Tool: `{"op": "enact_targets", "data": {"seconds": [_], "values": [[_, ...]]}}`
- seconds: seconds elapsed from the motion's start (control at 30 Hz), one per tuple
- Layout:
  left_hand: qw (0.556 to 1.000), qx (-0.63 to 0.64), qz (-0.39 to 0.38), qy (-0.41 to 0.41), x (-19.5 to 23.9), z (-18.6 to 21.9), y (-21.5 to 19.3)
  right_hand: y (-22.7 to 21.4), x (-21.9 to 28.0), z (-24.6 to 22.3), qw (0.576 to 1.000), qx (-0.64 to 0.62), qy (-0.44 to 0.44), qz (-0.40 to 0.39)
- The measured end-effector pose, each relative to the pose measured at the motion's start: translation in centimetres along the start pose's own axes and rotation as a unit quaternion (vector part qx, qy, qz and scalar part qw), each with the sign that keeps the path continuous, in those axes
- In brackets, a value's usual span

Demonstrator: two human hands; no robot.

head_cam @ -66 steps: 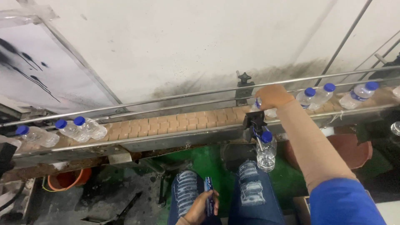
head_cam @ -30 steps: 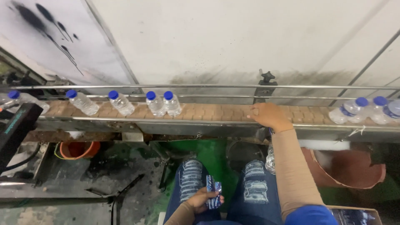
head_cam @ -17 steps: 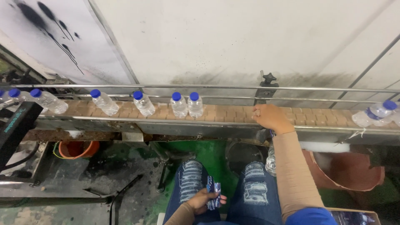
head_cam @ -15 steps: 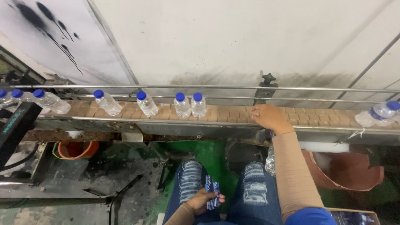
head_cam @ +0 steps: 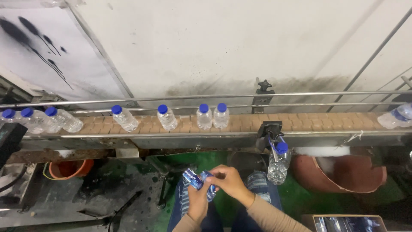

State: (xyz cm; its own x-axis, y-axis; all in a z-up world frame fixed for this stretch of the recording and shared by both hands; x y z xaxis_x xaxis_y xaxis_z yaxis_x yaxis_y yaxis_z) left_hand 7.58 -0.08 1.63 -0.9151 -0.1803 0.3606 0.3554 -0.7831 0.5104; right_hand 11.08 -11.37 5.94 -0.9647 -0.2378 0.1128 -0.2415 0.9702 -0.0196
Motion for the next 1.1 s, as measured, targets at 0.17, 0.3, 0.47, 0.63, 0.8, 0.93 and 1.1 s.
{"op": "enact_targets", "data": {"seconds": [0.17,0.3,0.47,0.63,0.8,0.93,1.1], "values": [[0.999,0.002,0.025,0.041,-0.2,-1.6,-1.6,0.4,0.0,-1.2,1.0,0.003,0.0,0.001],[0.995,0.012,0.028,0.099,-0.5,-1.2,-2.1,0.4,-0.5,-1.9,0.996,0.007,0.05,-0.072],[0.998,-0.032,0.02,0.053,0.0,-1.0,-1.7,1.1,0.0,-1.9,0.969,-0.185,0.038,-0.159],[0.993,0.011,-0.118,-0.007,0.5,-1.9,-0.5,-2.5,-2.2,-5.5,0.975,-0.21,0.044,-0.05],[0.846,-0.152,-0.37,-0.353,6.0,-6.3,-0.2,-12.8,-5.5,-15.7,0.886,0.402,-0.102,0.209],[0.752,-0.257,-0.387,-0.467,8.1,-5.5,-0.9,-17.3,-9.4,-13.9,0.837,0.519,-0.061,0.161],[0.808,-0.164,-0.348,-0.447,5.8,-9.9,-2.5,-18.9,-10.8,-12.5,0.667,0.726,0.161,-0.045]]}}
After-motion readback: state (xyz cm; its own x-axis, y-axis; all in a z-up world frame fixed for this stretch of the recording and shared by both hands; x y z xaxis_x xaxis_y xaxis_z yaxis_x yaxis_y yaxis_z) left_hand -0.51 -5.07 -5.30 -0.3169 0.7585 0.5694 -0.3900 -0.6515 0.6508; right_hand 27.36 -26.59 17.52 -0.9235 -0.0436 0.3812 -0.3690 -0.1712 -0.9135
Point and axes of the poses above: each hand's wrist, its own x-axis away from the middle knuckle, its own y-axis out of the palm, z = x × y, the point moved 6 cm from there along -x, towards the middle knuckle, and after that the axes turned 2 degrees about -y, right-handed, at the moved point
